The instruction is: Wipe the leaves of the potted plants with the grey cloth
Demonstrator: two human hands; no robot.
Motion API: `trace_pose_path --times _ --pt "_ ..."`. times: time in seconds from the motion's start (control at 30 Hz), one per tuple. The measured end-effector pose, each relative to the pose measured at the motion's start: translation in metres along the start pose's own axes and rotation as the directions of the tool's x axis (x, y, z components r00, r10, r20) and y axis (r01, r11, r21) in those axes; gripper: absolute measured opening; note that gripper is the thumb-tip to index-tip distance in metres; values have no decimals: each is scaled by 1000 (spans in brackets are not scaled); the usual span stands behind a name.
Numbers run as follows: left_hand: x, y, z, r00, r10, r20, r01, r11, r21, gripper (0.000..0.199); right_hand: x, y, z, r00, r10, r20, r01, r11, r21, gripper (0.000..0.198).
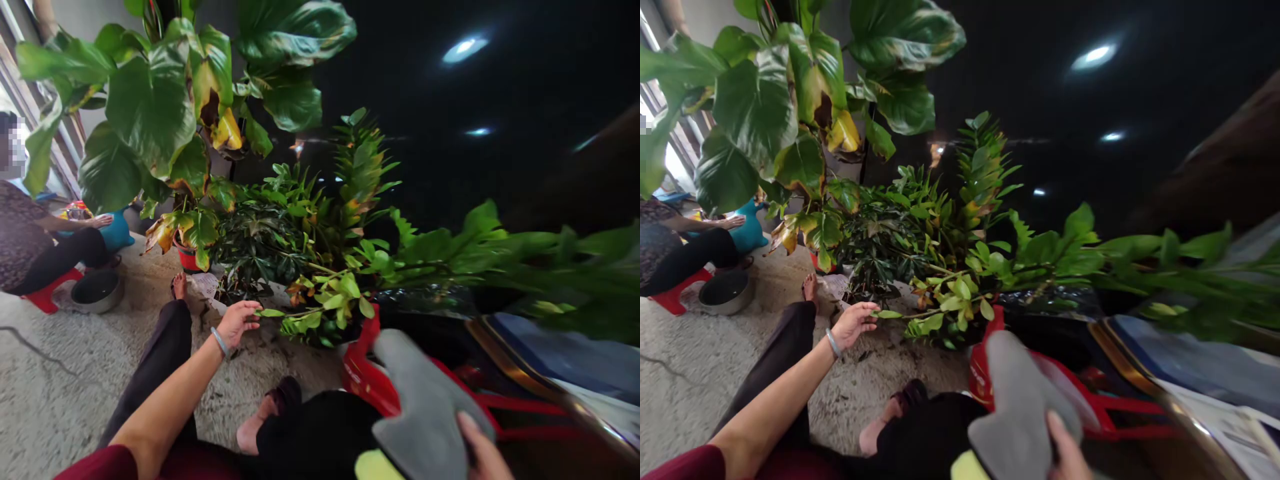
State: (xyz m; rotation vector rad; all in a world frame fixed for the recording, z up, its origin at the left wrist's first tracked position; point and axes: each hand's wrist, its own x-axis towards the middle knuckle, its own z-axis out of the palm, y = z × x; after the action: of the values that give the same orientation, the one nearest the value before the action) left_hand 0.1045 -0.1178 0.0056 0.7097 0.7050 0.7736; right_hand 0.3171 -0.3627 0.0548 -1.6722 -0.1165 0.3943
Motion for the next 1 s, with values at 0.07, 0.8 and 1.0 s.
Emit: trace_pose_path --times 0.07,0.8,1.0 --pt "-3 0 4 1000 11 21 -11 1000 8 20 22 -24 24 991 73 -114 -56 988 143 48" --pt "0 8 1 994 109 16 -108 991 -77 25 -28 -25 122 862 -184 472 303 934 -191 48" --pt "12 22 -22 835 372 -406 -315 927 202 23 -71 -24 84 692 -33 722 241 952 -188 47"
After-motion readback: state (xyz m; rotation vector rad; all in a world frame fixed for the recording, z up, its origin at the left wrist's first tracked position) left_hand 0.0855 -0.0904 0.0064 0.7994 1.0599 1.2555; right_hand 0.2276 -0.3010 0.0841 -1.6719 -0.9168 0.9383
